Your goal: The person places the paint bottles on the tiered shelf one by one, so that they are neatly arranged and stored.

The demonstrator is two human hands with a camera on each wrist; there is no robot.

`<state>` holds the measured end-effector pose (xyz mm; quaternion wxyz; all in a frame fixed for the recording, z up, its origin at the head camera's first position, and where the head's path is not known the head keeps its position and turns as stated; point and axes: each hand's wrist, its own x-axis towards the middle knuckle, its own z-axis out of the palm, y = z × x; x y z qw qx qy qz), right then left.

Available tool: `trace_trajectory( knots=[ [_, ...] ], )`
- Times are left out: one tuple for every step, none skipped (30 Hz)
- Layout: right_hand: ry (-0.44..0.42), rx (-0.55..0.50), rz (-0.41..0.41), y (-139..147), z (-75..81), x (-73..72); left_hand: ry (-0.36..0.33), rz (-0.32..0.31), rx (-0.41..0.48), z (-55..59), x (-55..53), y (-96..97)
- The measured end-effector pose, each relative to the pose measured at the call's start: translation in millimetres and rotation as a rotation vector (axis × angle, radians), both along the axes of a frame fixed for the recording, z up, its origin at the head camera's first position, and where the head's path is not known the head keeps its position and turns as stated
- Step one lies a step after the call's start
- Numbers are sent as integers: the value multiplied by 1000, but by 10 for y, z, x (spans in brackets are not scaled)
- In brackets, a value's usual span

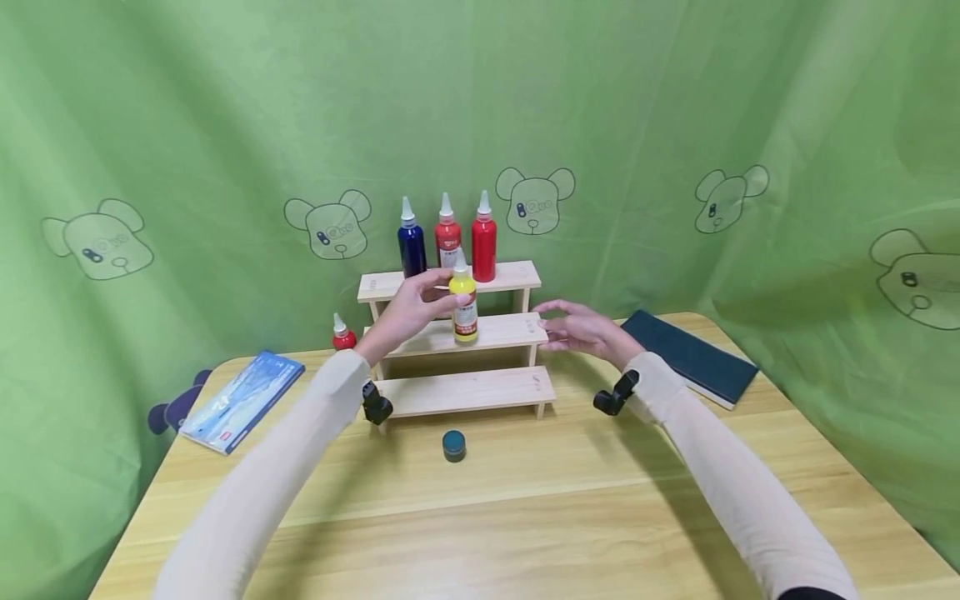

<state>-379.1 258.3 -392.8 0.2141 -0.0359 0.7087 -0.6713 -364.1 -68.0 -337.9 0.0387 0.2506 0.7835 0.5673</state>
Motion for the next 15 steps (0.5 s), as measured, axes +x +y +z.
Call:
trace_trajectory(
  knots=[
    [1, 0, 1, -3, 2, -1, 5, -3, -2, -2, -3, 21],
    [2, 0, 3, -4, 5, -1, 11, -8, -1, -3, -6, 41],
    [1, -2, 4, -5, 8, 0, 17, -12, -2, -5, -8, 62],
    [-2, -6, 3, -7, 10, 0, 22, -15, -3, -11, -15, 83],
    [-4, -9, 5, -8, 11, 1, 27, -15, -2, -18, -22, 104],
    [-6, -13, 7, -8, 12, 2, 32, -15, -2, -25, -28, 125],
    [-8, -16, 8, -9, 11, 4, 34, -15, -2, -33, -35, 145],
    [-9, -17, 9, -8, 11, 6, 32, -14, 1, -42, -44, 166],
    [-9, -17, 8, -8, 11, 7, 28, -13, 7, -50, -52, 188],
    [-9, -17, 9, -7, 10, 8, 23, -14, 17, -59, -62, 210],
    [-8, -17, 10, -6, 9, 8, 19, -16, 30, -65, -70, 234],
    [-7, -17, 8, -6, 10, 8, 17, -18, 41, -71, -80, 256],
    [-6, -18, 8, -7, 9, 7, 14, -19, 53, -79, -89, 278],
    [-6, -18, 7, -9, 8, 5, 14, -19, 61, -89, -99, 301],
    [-6, -19, 6, -12, 7, 3, 16, -19, 66, -101, -110, 323]
  ],
)
